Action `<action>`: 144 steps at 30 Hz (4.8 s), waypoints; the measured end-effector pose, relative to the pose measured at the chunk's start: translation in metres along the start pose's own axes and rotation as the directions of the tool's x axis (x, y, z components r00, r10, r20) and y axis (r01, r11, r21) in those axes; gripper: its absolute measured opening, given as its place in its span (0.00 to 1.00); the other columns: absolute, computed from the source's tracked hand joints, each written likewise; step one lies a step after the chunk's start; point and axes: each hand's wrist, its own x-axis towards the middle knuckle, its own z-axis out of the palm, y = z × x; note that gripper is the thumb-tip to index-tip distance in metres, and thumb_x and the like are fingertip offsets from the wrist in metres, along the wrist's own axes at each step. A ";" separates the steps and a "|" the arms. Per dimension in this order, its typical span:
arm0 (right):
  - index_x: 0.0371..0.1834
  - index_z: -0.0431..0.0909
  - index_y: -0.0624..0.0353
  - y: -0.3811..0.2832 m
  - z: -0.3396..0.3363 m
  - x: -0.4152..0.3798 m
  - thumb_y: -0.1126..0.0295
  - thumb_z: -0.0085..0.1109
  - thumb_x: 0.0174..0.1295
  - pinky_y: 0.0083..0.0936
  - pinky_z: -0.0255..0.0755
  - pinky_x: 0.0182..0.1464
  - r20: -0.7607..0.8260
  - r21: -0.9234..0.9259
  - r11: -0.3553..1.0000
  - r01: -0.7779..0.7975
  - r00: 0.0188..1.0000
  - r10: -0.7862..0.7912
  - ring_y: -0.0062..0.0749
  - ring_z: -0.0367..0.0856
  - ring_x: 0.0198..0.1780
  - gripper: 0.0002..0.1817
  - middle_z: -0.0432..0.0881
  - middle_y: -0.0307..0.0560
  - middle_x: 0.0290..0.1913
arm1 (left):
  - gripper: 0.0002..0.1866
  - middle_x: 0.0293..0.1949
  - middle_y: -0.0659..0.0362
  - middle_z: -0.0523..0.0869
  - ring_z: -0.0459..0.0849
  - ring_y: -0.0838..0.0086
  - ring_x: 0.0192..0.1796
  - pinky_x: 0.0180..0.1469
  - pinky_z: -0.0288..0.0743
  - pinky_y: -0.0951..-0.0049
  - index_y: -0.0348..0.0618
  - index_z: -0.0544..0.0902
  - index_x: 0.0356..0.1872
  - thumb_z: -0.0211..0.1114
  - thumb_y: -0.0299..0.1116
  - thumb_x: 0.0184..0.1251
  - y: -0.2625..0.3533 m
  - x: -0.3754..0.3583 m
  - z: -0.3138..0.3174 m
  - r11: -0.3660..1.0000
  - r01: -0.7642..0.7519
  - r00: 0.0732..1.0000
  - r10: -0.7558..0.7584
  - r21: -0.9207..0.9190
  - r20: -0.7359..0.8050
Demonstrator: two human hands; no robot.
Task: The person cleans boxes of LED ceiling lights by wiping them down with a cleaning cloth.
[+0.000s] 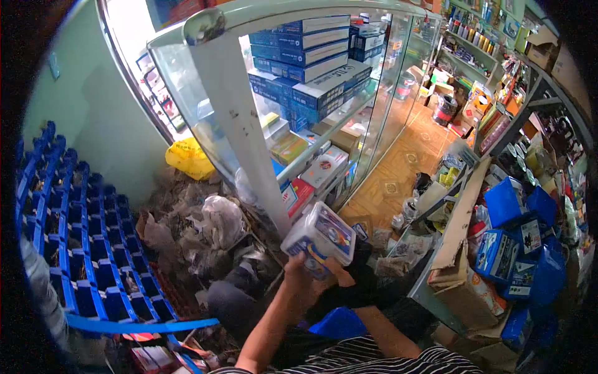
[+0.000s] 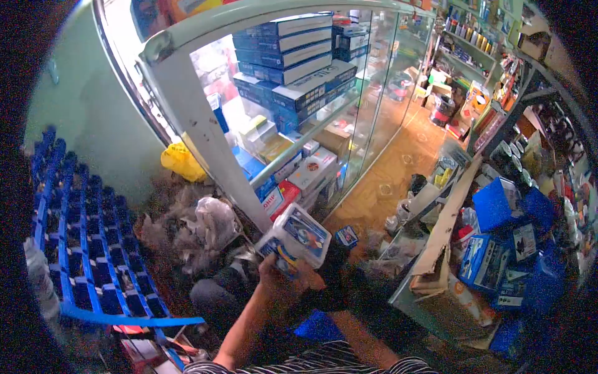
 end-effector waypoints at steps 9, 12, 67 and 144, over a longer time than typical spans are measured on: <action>0.56 0.79 0.55 0.021 -0.046 -0.055 0.53 0.54 0.72 0.29 0.77 0.54 0.226 0.227 0.888 -0.400 0.909 0.351 0.34 0.82 0.47 0.20 0.84 0.43 0.45 | 0.36 0.64 0.50 0.78 0.78 0.54 0.64 0.65 0.73 0.49 0.47 0.72 0.69 0.54 0.63 0.71 -0.042 -0.037 -0.030 0.935 -0.220 0.975 0.199 -0.280 -0.099; 0.55 0.79 0.56 0.058 -0.062 -0.058 0.52 0.51 0.74 0.30 0.76 0.57 0.572 0.519 0.295 -0.802 0.582 0.578 0.35 0.82 0.49 0.21 0.84 0.45 0.46 | 0.37 0.65 0.50 0.78 0.77 0.53 0.65 0.67 0.71 0.47 0.47 0.70 0.71 0.54 0.63 0.71 -0.067 -0.070 -0.029 0.904 -0.304 0.953 0.283 -0.301 -0.112; 0.80 0.50 0.63 -0.054 -0.016 0.032 0.54 0.41 0.77 0.35 0.51 0.76 0.008 -0.401 0.866 0.299 0.946 -0.323 0.44 0.57 0.79 0.35 0.61 0.63 0.76 | 0.47 0.62 0.57 0.78 0.80 0.66 0.56 0.60 0.77 0.63 0.69 0.52 0.80 0.67 0.46 0.61 0.001 0.004 -0.008 0.997 0.046 0.998 -0.049 -0.060 -0.041; 0.71 0.68 0.62 -0.082 -0.014 0.052 0.46 0.39 0.76 0.47 0.51 0.77 0.055 -0.263 0.898 0.354 0.934 -0.353 0.57 0.63 0.74 0.33 0.71 0.61 0.70 | 0.28 0.48 0.58 0.86 0.85 0.67 0.52 0.56 0.78 0.62 0.45 0.79 0.59 0.63 0.52 0.63 -0.028 0.003 -0.038 0.984 0.117 0.986 -0.131 -0.137 -0.098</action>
